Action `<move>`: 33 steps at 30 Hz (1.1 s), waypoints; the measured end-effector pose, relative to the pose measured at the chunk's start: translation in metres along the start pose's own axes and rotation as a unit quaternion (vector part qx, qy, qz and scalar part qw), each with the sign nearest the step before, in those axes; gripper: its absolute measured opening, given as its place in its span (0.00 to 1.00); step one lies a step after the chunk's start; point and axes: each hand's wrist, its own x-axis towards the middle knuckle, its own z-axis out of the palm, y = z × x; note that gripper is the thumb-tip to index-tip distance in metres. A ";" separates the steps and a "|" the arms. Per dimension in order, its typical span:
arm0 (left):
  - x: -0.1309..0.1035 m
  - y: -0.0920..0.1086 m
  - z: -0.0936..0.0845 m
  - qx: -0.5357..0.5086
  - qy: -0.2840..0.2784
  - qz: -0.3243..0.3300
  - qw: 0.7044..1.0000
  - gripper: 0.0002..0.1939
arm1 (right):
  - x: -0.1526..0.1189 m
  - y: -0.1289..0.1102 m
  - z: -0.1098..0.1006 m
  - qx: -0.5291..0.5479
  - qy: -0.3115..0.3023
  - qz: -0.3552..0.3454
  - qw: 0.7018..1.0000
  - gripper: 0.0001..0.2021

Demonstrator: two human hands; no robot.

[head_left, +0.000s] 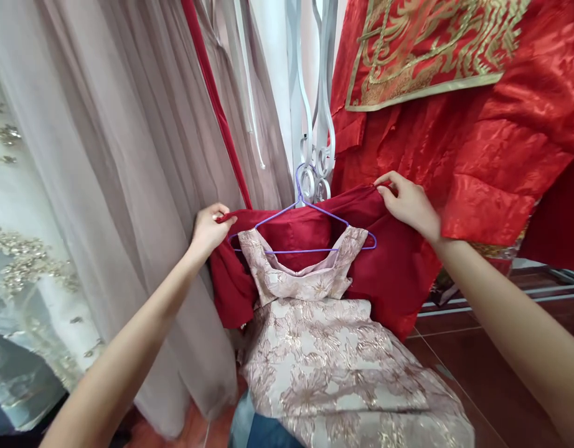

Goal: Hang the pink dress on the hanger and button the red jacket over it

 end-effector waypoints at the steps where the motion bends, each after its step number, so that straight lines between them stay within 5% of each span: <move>1: -0.002 0.009 0.004 -0.012 0.045 0.032 0.998 0.10 | -0.004 -0.005 0.001 -0.003 0.006 -0.004 1.000 0.12; 3: -0.012 0.021 0.014 -0.037 0.097 0.085 0.991 0.09 | -0.017 -0.011 0.008 0.003 -0.017 -0.007 1.000 0.10; 5: -0.032 0.021 0.028 -0.050 0.076 0.115 0.989 0.08 | -0.039 -0.013 0.021 0.020 -0.080 0.000 0.997 0.07; 7: -0.054 0.008 0.047 -0.038 -0.033 0.109 0.993 0.07 | -0.066 -0.012 0.039 0.034 -0.142 0.029 0.989 0.06; 10: -0.082 -0.024 0.079 0.000 -0.197 0.061 0.979 0.06 | -0.109 -0.014 0.074 0.074 -0.131 0.093 0.984 0.05; 13: -0.091 -0.041 0.104 -0.016 -0.188 0.023 0.982 0.06 | -0.136 -0.027 0.108 0.127 -0.103 0.138 0.977 0.05; 17: -0.089 -0.030 0.114 -0.070 -0.173 0.020 0.982 0.06 | -0.145 -0.059 0.138 0.202 -0.110 0.126 0.965 0.06; 22: -0.090 -0.019 0.104 -0.142 -0.168 0.037 0.975 0.07 | -0.144 -0.082 0.141 0.214 -0.114 0.046 0.969 0.05; 28: -0.111 -0.025 0.112 -0.188 -0.141 0.021 0.972 0.10 | -0.146 -0.080 0.127 0.227 0.005 -0.047 0.973 0.05; 33: -0.124 -0.012 0.118 -0.215 -0.126 0.023 0.968 0.16 | -0.145 -0.084 0.118 0.267 -0.042 -0.103 0.957 0.04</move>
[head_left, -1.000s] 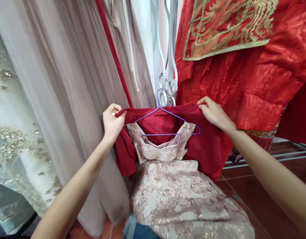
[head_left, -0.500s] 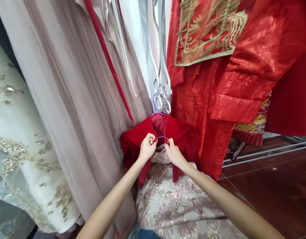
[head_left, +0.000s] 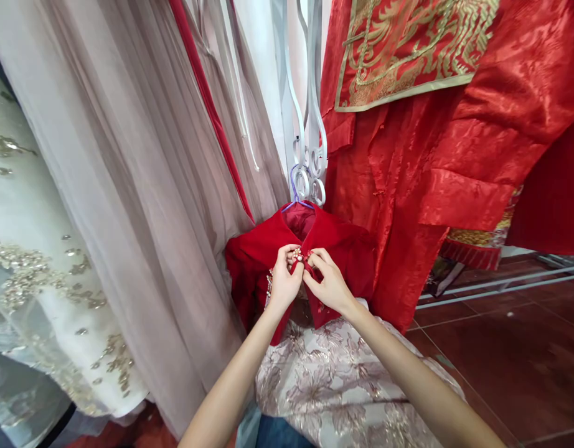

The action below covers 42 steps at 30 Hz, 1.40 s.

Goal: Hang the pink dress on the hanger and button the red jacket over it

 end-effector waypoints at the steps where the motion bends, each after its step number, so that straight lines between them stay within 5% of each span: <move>1: 0.000 0.003 0.000 -0.004 -0.007 -0.001 1.000 0.16 | 0.001 0.001 -0.002 0.007 -0.007 -0.008 1.000 0.04; 6: 0.003 0.014 -0.005 0.005 -0.049 0.013 0.999 0.12 | 0.005 0.015 -0.008 0.126 0.019 0.028 0.992 0.05; 10: 0.001 0.016 -0.005 0.015 -0.009 0.041 0.999 0.13 | 0.008 0.023 -0.004 0.199 0.053 0.070 0.976 0.11; 17: 0.002 0.014 -0.001 -0.014 0.044 0.040 0.998 0.06 | 0.010 0.018 -0.005 0.176 0.030 0.053 0.983 0.10; 42: 0.020 0.031 -0.024 0.109 -0.065 0.046 0.991 0.07 | 0.020 0.017 -0.014 0.032 0.018 0.001 0.999 0.09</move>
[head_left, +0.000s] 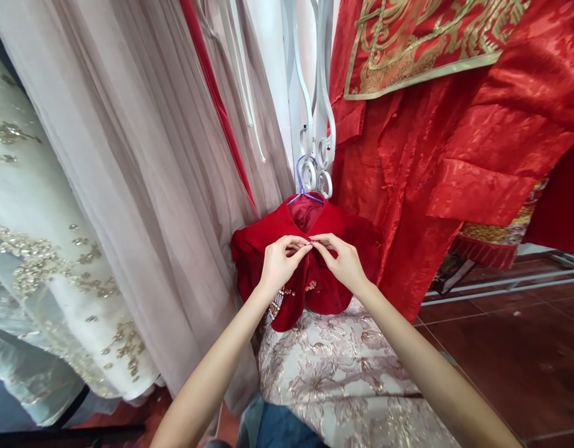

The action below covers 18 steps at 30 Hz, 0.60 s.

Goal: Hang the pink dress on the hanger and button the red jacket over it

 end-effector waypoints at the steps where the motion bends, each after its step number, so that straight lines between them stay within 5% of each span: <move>1: 0.000 0.000 0.000 0.002 0.004 -0.001 1.000 0.08 | 0.000 0.000 0.000 0.002 0.001 0.000 1.000 0.09; 11: -0.003 -0.009 0.010 0.008 0.045 -0.014 0.999 0.07 | 0.002 0.006 0.006 -0.011 0.018 -0.016 1.000 0.09; 18: 0.000 -0.022 0.019 -0.082 0.037 -0.032 0.995 0.09 | 0.001 0.011 0.006 0.012 0.013 0.004 1.000 0.09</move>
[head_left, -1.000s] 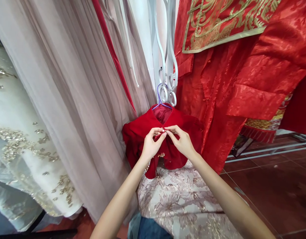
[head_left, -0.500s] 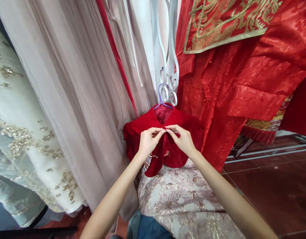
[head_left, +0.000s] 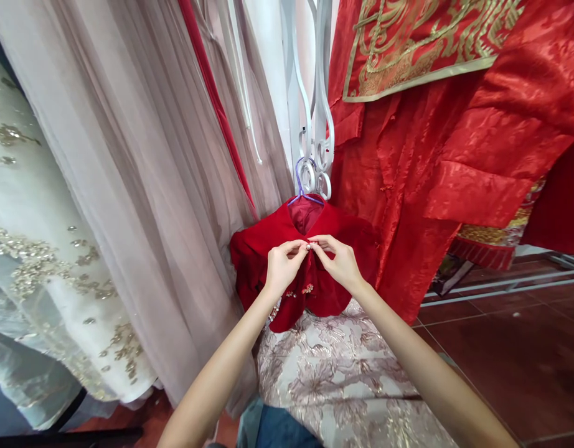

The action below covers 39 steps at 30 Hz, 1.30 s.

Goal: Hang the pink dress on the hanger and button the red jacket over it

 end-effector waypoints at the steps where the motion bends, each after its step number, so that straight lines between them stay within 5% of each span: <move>1: 0.000 0.000 0.001 -0.021 0.000 -0.012 1.000 0.10 | 0.000 0.002 0.000 0.001 0.002 0.001 1.000 0.09; 8: 0.003 0.003 -0.001 -0.074 -0.020 -0.064 0.995 0.09 | -0.002 0.009 0.000 0.015 -0.007 0.004 1.000 0.09; 23: 0.011 0.018 -0.017 0.157 -0.097 0.067 0.981 0.08 | -0.004 0.013 -0.004 -0.006 -0.016 -0.024 1.000 0.10; 30: 0.017 0.014 -0.016 0.136 -0.125 0.079 0.980 0.06 | 0.002 0.015 -0.001 -0.014 -0.005 -0.037 0.999 0.10; 35: -0.003 0.002 0.000 0.118 -0.032 0.061 0.991 0.04 | -0.007 0.016 0.004 0.105 0.009 0.043 0.994 0.12; 39: -0.034 -0.013 0.017 -0.038 0.076 -0.041 0.996 0.08 | -0.048 0.021 0.017 0.160 -0.001 0.141 0.977 0.25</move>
